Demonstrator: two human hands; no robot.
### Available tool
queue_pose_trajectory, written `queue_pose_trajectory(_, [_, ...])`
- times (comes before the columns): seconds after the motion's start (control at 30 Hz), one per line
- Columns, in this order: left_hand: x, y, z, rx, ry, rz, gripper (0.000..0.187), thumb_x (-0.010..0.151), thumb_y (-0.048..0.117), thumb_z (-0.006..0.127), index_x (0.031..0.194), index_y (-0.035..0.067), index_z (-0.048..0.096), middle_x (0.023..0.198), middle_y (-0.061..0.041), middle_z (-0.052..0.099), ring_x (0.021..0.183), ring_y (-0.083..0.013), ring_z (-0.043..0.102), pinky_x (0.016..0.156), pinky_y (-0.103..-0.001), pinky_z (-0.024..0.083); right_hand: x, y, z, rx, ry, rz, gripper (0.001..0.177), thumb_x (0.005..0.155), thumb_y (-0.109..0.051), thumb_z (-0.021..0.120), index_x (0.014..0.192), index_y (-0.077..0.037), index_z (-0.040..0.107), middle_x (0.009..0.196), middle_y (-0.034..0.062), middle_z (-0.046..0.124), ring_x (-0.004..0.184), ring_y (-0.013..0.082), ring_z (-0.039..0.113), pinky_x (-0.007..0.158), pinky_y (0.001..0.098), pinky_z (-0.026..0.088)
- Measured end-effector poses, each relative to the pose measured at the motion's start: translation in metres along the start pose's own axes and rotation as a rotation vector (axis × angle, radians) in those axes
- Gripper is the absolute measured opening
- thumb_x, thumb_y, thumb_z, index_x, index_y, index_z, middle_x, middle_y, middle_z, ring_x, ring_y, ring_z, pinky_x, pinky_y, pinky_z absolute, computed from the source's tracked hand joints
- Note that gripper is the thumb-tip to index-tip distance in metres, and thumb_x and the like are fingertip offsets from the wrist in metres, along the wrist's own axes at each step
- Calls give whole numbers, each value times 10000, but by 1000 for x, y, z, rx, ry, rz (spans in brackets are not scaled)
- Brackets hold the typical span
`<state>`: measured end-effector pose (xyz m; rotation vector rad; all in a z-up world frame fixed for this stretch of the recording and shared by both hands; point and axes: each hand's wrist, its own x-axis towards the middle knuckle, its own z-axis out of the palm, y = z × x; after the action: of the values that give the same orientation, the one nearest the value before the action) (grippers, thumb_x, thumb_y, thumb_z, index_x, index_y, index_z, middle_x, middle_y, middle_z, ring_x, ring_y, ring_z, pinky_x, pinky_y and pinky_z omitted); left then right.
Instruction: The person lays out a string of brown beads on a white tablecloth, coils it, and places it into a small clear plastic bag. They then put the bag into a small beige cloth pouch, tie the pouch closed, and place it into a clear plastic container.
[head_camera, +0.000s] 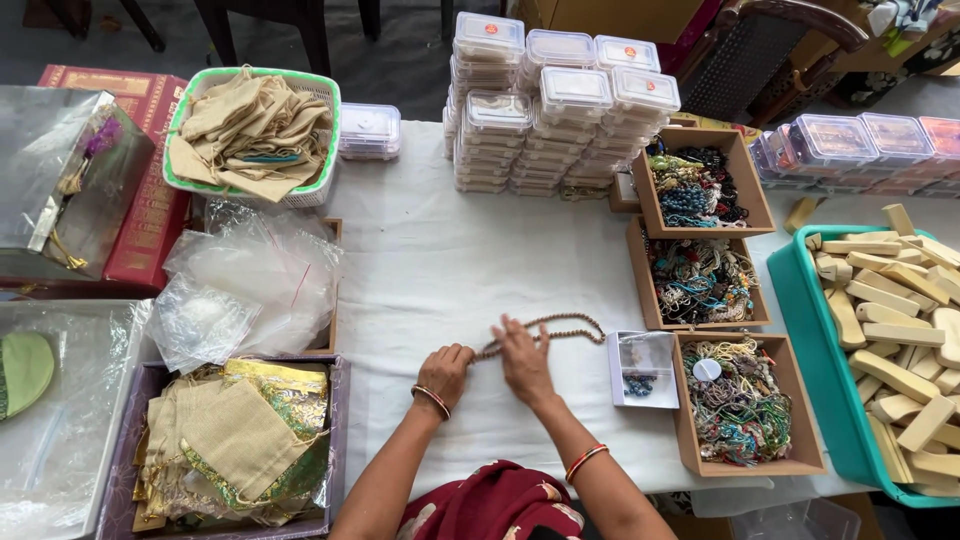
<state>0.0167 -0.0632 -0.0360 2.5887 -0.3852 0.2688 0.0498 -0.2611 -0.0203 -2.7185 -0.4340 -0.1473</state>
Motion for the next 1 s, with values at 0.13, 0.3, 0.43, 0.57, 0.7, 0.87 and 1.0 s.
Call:
queue_pose_trajectory(0.13, [-5, 17, -30, -78, 110, -5, 365, 846, -9, 620, 1183, 81, 728, 953, -52, 647, 904, -246, 662, 780, -381, 540, 3, -18, -2, -80, 68, -273, 468, 893, -16, 551, 1322, -172, 654, 1512, 113, 557, 1393, 239, 471, 1176, 593, 90])
queue_pose_trajectory(0.3, [-7, 15, -47, -397, -235, -497, 195, 885, 83, 629, 1026, 109, 760, 1018, -64, 616, 945, -240, 652, 833, -378, 544, 12, -35, -35, 233, -143, -136, 113, 923, -82, 704, 1020, -139, 703, 965, -7, 719, 963, 198, 701, 1184, 542, 336])
queue_pose_trajectory(0.43, [-8, -1, -20, -1227, -189, -832, 159, 890, 45, 567, 919, 44, 724, 1074, 24, 626, 1027, -169, 658, 877, -362, 568, 11, -38, -29, 550, -43, -92, 140, 921, -43, 696, 1051, -85, 667, 962, 39, 662, 838, 159, 672, 720, 353, 568])
queue_pose_trajectory(0.57, [-1, 6, -41, -1716, -52, -779, 207, 926, 112, 487, 987, 94, 684, 1075, -23, 743, 1065, -148, 655, 956, -359, 484, 3, -36, -13, 791, 1, 283, 197, 942, -76, 747, 981, -41, 557, 727, 38, 620, 625, 94, 568, 536, 265, 450])
queue_pose_trajectory(0.7, [13, 18, -67, -1724, 20, -812, 338, 1006, 217, 496, 1279, 134, 678, 1138, 0, 744, 1129, -108, 646, 989, -336, 443, -8, -56, -37, 697, 0, 159, 246, 879, -52, 805, 934, -29, 566, 743, 63, 602, 612, 130, 561, 540, 286, 469])
queue_pose_trajectory(0.87, [9, 21, -48, -964, -82, -596, 364, 1019, 273, 508, 1313, 155, 688, 1178, 32, 754, 1076, -133, 609, 907, -305, 453, -6, -79, -73, 582, -38, -228, 130, 840, 51, 734, 921, -29, 671, 970, 65, 670, 789, 187, 699, 626, 308, 569])
queue_pose_trajectory(1.0, [5, 26, -51, -639, -178, -505, 370, 1029, 338, 504, 1210, 134, 755, 957, -45, 786, 935, -185, 582, 823, -310, 484, 5, -65, -75, 651, -68, -292, 139, 844, 73, 727, 928, -37, 723, 991, 38, 695, 830, 188, 721, 673, 292, 600])
